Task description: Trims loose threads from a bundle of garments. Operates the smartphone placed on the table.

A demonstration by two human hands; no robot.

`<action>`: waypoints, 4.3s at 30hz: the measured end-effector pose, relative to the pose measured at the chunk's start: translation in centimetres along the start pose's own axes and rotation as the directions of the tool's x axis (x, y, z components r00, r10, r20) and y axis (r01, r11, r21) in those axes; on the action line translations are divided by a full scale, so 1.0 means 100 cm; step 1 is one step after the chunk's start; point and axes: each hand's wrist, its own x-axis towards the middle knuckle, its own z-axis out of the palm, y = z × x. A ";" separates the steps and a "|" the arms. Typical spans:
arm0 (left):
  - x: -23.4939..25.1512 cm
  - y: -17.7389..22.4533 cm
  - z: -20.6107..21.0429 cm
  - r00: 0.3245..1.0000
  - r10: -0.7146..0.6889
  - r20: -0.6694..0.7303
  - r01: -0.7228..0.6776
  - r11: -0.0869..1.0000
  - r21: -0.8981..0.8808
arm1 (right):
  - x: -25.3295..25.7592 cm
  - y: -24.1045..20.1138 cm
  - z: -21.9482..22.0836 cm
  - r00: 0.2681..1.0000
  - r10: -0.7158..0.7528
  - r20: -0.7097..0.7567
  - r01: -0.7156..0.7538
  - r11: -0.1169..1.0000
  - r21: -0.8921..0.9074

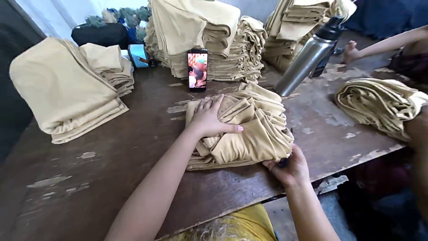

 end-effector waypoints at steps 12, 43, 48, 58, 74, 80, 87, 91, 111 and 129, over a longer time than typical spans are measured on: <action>-0.086 0.009 0.100 0.817 -0.065 -0.572 -0.319 0.777 -0.543 | -0.017 -0.067 0.084 0.560 -0.520 0.645 0.667 0.745 0.021; -0.152 -0.033 0.090 0.713 0.282 -0.642 -0.428 0.900 -0.080 | -0.010 0.052 0.011 0.413 -0.353 0.839 0.864 0.443 -0.239; -0.155 -0.028 0.090 0.702 0.291 -0.650 -0.414 0.909 -0.040 | -0.020 0.049 0.020 0.363 -0.362 0.859 0.908 0.344 -0.240; -0.167 -0.012 0.106 0.663 0.306 -0.683 -0.428 0.904 -0.011 | -0.043 0.048 0.038 0.222 -0.304 0.926 0.974 0.107 -0.199; -0.177 0.005 0.112 0.736 0.263 -0.623 -0.442 0.885 -0.148 | -0.070 0.040 0.029 0.299 -0.378 0.876 0.948 0.226 -0.226; -0.177 0.004 0.110 0.767 0.250 -0.591 -0.430 0.884 -0.184 | -0.080 0.025 0.006 0.217 0.000 0.976 0.854 0.484 -0.190; -0.177 0.003 0.109 0.763 0.250 -0.596 -0.430 0.884 -0.181 | -0.074 0.017 -0.005 0.215 0.158 0.964 0.788 0.556 -0.267; -0.176 0.005 0.108 0.717 0.208 -0.665 -0.408 0.899 -0.160 | -0.072 0.009 -0.007 0.171 0.227 0.959 0.848 0.461 -0.260; -0.176 0.007 0.109 0.731 0.253 -0.634 -0.433 0.889 -0.145 | -0.050 0.039 0.035 0.177 -0.377 0.909 0.977 -0.042 -0.208; -0.156 0.015 0.109 0.579 0.342 -0.740 -0.532 0.846 -0.024 | -0.068 0.042 0.034 0.132 -0.434 0.891 0.988 -0.019 -0.156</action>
